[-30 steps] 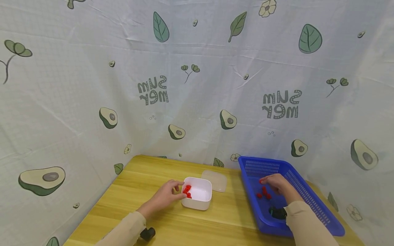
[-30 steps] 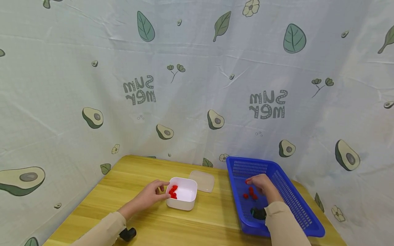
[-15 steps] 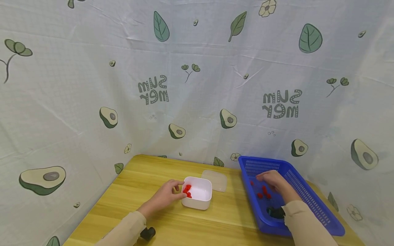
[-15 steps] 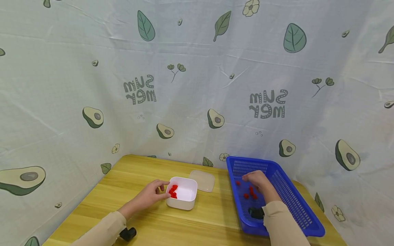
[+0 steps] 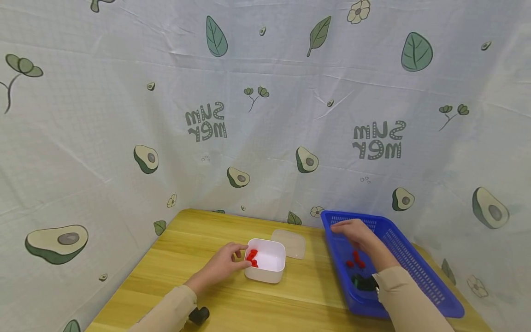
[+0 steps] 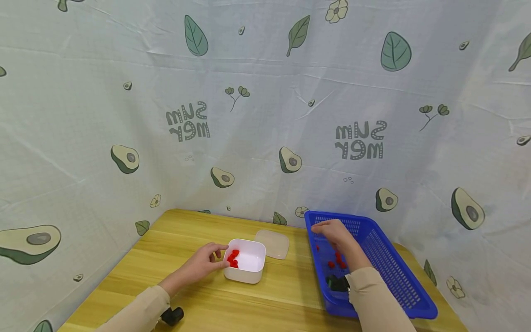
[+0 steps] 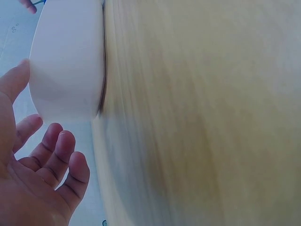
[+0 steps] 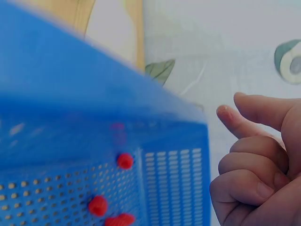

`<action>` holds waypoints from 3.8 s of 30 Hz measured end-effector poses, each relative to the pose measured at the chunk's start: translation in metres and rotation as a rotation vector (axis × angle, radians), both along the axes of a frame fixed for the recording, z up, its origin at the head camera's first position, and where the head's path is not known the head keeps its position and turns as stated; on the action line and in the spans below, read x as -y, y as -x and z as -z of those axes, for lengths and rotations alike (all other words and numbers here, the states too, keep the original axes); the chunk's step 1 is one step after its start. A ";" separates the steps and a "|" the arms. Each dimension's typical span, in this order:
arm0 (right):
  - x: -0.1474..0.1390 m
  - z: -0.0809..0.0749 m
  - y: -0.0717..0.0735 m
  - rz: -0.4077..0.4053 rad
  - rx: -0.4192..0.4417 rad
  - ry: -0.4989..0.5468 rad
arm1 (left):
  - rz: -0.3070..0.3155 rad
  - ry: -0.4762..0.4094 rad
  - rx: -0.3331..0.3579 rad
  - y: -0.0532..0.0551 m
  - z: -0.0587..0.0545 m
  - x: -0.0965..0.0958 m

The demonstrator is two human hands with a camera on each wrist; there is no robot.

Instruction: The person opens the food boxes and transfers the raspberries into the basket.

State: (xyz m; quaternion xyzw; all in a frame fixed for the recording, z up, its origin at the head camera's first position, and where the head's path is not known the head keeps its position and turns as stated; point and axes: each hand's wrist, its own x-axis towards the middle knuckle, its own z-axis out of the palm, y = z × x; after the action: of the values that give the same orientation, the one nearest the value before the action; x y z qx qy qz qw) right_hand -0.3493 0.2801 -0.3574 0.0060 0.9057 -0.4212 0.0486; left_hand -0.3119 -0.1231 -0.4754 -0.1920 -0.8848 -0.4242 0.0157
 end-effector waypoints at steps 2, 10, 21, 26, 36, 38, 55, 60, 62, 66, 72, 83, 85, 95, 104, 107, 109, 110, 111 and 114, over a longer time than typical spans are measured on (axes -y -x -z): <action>0.005 -0.004 -0.001 -0.004 -0.007 -0.002 | -0.001 -0.002 0.004 0.000 0.000 0.000; 0.026 -0.018 -0.004 -0.006 -0.017 0.057 | 0.007 -0.010 0.013 0.001 0.001 0.001; 0.055 -0.020 -0.005 -0.034 -0.021 0.140 | 0.003 -0.008 0.020 0.001 0.002 0.001; 0.072 -0.015 -0.004 -0.028 -0.026 0.136 | 0.005 -0.017 0.026 0.002 0.002 0.002; 0.100 -0.004 -0.003 -0.094 0.017 0.217 | 0.002 -0.018 0.023 0.002 0.002 0.002; 0.106 -0.001 -0.003 -0.110 0.029 0.219 | 0.002 -0.017 0.021 0.002 0.002 0.002; 0.149 0.033 0.006 -0.103 0.110 0.281 | 0.007 -0.012 0.020 0.002 -0.001 0.003; 0.158 0.041 0.006 -0.125 0.110 0.314 | 0.007 -0.016 0.020 0.002 0.000 0.004; 0.162 0.045 0.006 -0.125 0.111 0.316 | 0.007 -0.015 0.019 0.002 0.000 0.004; 0.169 0.051 0.005 -0.130 0.119 0.303 | 0.008 -0.010 0.018 0.002 0.000 0.004; 0.178 0.059 0.004 -0.168 0.123 0.281 | 0.009 -0.011 0.023 0.002 0.000 0.003; 0.191 0.068 0.004 -0.171 0.119 0.256 | 0.009 -0.015 0.024 0.003 0.001 0.003; 0.194 0.069 0.003 -0.166 0.117 0.220 | 0.007 -0.017 0.028 0.003 0.000 0.003; 0.208 0.075 0.001 -0.120 0.089 0.073 | 0.011 -0.007 0.023 0.003 0.001 0.003; 0.216 0.086 0.002 -0.090 0.061 0.024 | 0.012 -0.008 0.016 0.003 0.001 0.002; 0.217 0.089 0.002 -0.083 0.050 0.005 | 0.013 -0.008 0.012 0.003 0.001 0.002; 0.218 0.089 0.002 -0.074 0.047 -0.009 | 0.012 -0.009 0.012 0.003 0.001 0.002; 0.219 0.089 0.002 -0.068 0.048 -0.014 | 0.012 -0.009 0.011 0.003 0.000 0.002; 0.219 0.089 0.002 -0.061 0.049 -0.018 | 0.012 -0.010 0.011 0.003 0.000 0.002; 0.220 0.089 0.002 -0.040 0.057 -0.042 | 0.012 -0.012 0.011 0.003 0.000 0.002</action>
State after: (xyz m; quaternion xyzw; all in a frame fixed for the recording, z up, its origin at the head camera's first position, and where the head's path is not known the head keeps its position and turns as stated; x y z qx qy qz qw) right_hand -0.3512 0.0597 -0.4466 0.0012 0.9125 -0.4006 0.0827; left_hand -0.3149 -0.1253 -0.4759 -0.1947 -0.8812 -0.4307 0.0095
